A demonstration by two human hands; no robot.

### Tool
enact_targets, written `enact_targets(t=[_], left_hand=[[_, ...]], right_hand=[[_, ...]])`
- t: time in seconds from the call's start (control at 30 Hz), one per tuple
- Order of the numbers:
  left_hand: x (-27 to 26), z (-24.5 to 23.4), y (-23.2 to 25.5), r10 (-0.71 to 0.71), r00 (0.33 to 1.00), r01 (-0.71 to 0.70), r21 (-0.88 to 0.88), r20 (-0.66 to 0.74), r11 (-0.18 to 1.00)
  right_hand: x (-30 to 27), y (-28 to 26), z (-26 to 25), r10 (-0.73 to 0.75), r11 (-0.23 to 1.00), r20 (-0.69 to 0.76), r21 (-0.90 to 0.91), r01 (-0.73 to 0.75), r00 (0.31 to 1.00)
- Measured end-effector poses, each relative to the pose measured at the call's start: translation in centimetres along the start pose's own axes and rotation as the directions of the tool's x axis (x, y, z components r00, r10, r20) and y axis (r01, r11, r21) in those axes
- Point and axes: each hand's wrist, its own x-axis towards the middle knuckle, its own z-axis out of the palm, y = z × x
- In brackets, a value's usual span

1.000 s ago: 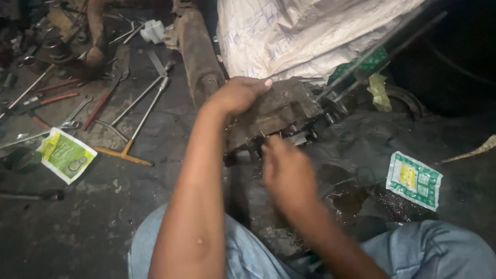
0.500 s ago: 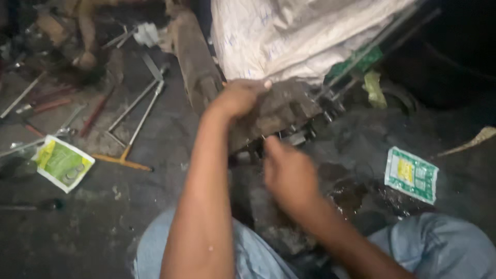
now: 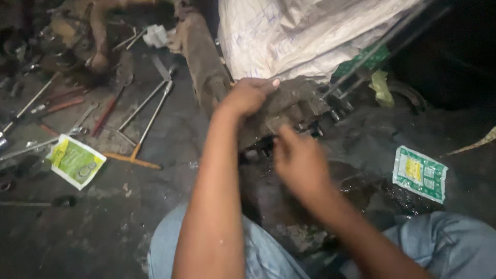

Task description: The person sits on the floor and uses a small metal tool to scrape and clean a dark, greasy mechanical part. They repeatedly rub the tool against the surface of the part to remove grime and debris.

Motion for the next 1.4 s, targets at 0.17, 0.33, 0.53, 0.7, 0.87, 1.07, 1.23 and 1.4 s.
enact_targets(t=[0.17, 0.33, 0.53, 0.7, 0.87, 1.07, 1.23, 1.4], left_hand=[[0.5, 0.0, -0.2, 0.030, 1.000, -0.030, -0.016, 0.007, 0.999], [0.7, 0.0, -0.3, -0.007, 1.000, 0.007, -0.054, 0.016, 0.999], [1.8, -0.1, -1.0, 0.045, 0.997, -0.045, 0.000, 0.059, 0.999], [1.8, -0.7, -1.3, 0.078, 0.997, -0.080, 0.075, 0.024, 0.994], [0.3, -1.2, -0.2, 0.078, 0.996, -0.082, 0.153, 0.033, 0.985], [-0.9, -1.0, 1.0, 0.135, 0.991, -0.137, 0.195, 0.025, 0.971], [-0.3, -0.7, 0.4, 0.142, 0.990, -0.138, 0.159, -0.010, 0.977], [-0.1, -1.2, -0.2, 0.109, 0.994, -0.111, 0.085, 0.028, 0.990]], right_hand=[[0.4, -0.1, -0.2, -0.018, 0.998, 0.000, -0.062, 0.018, 1.000], [2.2, 1.3, -1.7, -0.059, 0.998, -0.006, -0.016, 0.059, 0.998], [2.3, 3.8, -2.6, -0.073, 0.984, -0.004, 0.165, 0.073, 0.997], [-2.1, 10.2, -5.6, 0.046, 0.990, -0.288, 0.141, -0.005, 0.956], [-6.5, 15.1, -4.8, 0.236, 0.951, -0.223, 0.255, -0.177, 0.946], [-5.7, 17.0, -5.0, 0.352, 0.871, -0.313, 0.455, -0.186, 0.882], [-6.1, 21.6, -5.5, 0.336, 0.941, -0.256, 0.140, -0.309, 0.906], [-6.2, 28.3, -4.5, 0.618, 0.748, -0.034, 0.332, -0.575, 0.785]])
